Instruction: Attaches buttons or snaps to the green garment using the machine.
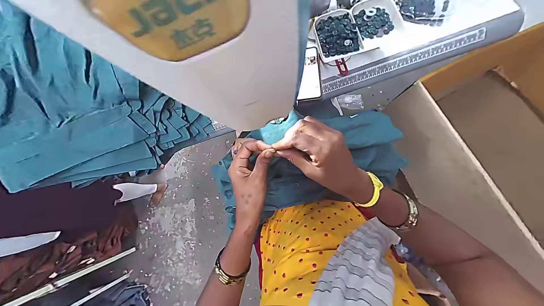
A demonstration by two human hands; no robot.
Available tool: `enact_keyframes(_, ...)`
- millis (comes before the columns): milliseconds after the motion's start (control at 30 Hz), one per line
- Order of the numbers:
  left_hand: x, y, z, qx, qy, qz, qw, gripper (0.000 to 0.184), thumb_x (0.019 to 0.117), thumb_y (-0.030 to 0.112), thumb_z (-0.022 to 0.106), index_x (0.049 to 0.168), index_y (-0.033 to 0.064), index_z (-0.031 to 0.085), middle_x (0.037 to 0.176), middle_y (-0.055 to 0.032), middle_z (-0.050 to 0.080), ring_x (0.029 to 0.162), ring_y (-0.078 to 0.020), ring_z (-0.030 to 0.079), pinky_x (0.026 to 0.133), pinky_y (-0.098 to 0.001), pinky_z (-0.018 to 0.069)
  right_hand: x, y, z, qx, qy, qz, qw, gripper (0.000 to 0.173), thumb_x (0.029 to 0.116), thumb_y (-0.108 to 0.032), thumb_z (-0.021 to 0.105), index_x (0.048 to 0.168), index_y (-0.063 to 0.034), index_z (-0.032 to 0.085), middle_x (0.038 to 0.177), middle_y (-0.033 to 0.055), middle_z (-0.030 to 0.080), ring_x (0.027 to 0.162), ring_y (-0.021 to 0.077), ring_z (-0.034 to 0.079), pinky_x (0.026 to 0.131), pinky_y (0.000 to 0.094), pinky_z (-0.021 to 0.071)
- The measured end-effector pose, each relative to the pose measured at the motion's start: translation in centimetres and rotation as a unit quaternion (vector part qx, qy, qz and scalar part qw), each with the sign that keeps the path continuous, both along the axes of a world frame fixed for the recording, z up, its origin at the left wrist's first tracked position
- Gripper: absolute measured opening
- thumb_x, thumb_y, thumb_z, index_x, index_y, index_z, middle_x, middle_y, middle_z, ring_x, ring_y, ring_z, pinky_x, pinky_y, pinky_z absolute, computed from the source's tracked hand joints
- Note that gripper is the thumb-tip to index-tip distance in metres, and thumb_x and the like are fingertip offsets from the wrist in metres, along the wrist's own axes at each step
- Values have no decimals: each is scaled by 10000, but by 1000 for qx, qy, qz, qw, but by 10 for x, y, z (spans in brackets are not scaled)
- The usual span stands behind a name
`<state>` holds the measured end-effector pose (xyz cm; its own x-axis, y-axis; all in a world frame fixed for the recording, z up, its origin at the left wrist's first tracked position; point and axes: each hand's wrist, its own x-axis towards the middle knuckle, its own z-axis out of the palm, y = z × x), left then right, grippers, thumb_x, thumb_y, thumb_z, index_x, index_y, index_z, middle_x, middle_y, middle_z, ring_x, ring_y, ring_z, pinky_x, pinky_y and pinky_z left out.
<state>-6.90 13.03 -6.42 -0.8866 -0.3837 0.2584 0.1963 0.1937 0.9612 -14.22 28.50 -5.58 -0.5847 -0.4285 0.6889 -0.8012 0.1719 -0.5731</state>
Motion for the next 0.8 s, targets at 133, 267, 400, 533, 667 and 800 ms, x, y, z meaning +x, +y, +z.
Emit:
enact_keyframes(133,-18,-4,5,-107,-27,19,994,184,1011,294,610,1095,131,630,1046,35,596,987,-71,566,867,-261,483,-6,-4,1,-18,-2,-101,995,50,877,-71,732,885,-24,749,874,93,700,837,166,680,706,277,570)
enact_keyframes(267,-32,-5,3,-220,-11,34,975,283,1042,267,544,1096,33,694,1172,-110,589,1154,-212,503,999,-383,404,-8,-16,3,-5,16,-188,982,57,849,-89,726,835,-34,725,836,94,670,773,167,650,623,266,523)
enact_keyframes(400,-35,-6,3,-234,7,31,972,265,1043,249,545,1022,47,715,1108,-76,580,1124,-206,489,997,-377,381,-5,-23,5,18,33,-228,973,91,833,-125,737,811,-42,706,839,101,654,738,180,643,575,280,506)
enact_keyframes(533,-36,-7,6,-233,7,27,972,259,1045,228,534,1011,56,725,1114,-61,604,1124,-198,500,1015,-397,359,-5,-27,2,39,73,-254,964,116,847,-139,723,801,-38,688,822,109,631,736,204,635,565,295,487)
enact_keyframes(667,-34,-7,4,-225,12,20,974,247,1043,207,539,1061,59,735,1123,-58,612,1108,-192,506,1000,-396,360,-5,-29,2,55,93,-268,957,140,857,-143,722,795,-25,683,818,124,630,732,222,639,560,307,487)
enact_keyframes(800,-33,-7,4,-220,7,20,975,246,1043,208,547,1072,61,741,1117,-62,608,1122,-197,510,1014,-405,359,-5,-29,3,62,101,-272,955,151,859,-148,728,798,-19,680,823,129,634,737,226,643,558,310,486)
